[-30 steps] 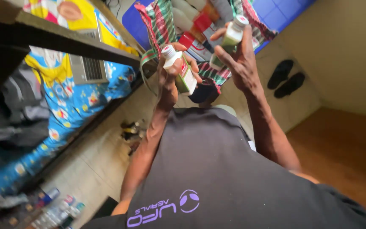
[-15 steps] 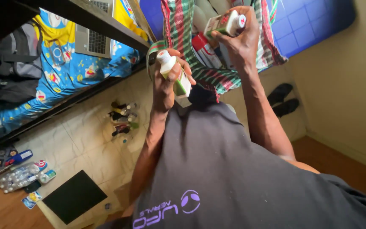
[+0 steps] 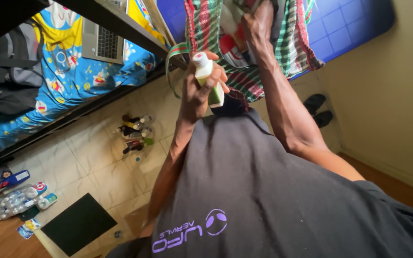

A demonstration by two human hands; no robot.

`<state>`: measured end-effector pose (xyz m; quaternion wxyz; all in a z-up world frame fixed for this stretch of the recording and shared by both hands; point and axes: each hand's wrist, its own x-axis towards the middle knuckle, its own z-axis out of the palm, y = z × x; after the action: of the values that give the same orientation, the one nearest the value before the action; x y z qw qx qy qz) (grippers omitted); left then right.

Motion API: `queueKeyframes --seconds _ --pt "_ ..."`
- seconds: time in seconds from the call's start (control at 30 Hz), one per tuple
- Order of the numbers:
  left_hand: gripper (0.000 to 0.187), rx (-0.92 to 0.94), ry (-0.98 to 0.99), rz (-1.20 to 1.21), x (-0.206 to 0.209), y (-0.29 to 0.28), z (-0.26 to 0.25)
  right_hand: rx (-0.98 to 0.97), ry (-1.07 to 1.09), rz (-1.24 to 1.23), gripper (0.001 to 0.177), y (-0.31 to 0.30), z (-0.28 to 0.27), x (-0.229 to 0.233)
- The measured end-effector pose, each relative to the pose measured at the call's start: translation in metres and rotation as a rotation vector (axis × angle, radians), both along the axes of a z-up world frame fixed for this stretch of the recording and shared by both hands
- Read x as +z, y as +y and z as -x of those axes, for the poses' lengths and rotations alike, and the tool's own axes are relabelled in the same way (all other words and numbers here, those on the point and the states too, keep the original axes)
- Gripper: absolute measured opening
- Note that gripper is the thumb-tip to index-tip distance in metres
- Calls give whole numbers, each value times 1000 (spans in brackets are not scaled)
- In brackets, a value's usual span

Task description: The recorder packs various cleaning bottles and paper towels into a bag.

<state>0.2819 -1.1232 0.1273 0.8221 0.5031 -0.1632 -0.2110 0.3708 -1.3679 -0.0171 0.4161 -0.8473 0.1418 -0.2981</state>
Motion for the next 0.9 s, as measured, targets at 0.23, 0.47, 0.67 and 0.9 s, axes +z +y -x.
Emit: queueKeyframes --seconds 0.23,0.47,0.67,0.9 --pt "52 -11 -28 -6 -5 11 -5 -46 105 241 10 -1 5 11" --pt "56 54 -126 -173 9 4 -18 193 317 25 19 3 46 71" --pt "64 18 -817 -723 23 -19 -35 534 298 -729 32 46 124 211" --pt "44 299 -949 -917 14 -42 -54 222 270 -535 31 33 128 169"
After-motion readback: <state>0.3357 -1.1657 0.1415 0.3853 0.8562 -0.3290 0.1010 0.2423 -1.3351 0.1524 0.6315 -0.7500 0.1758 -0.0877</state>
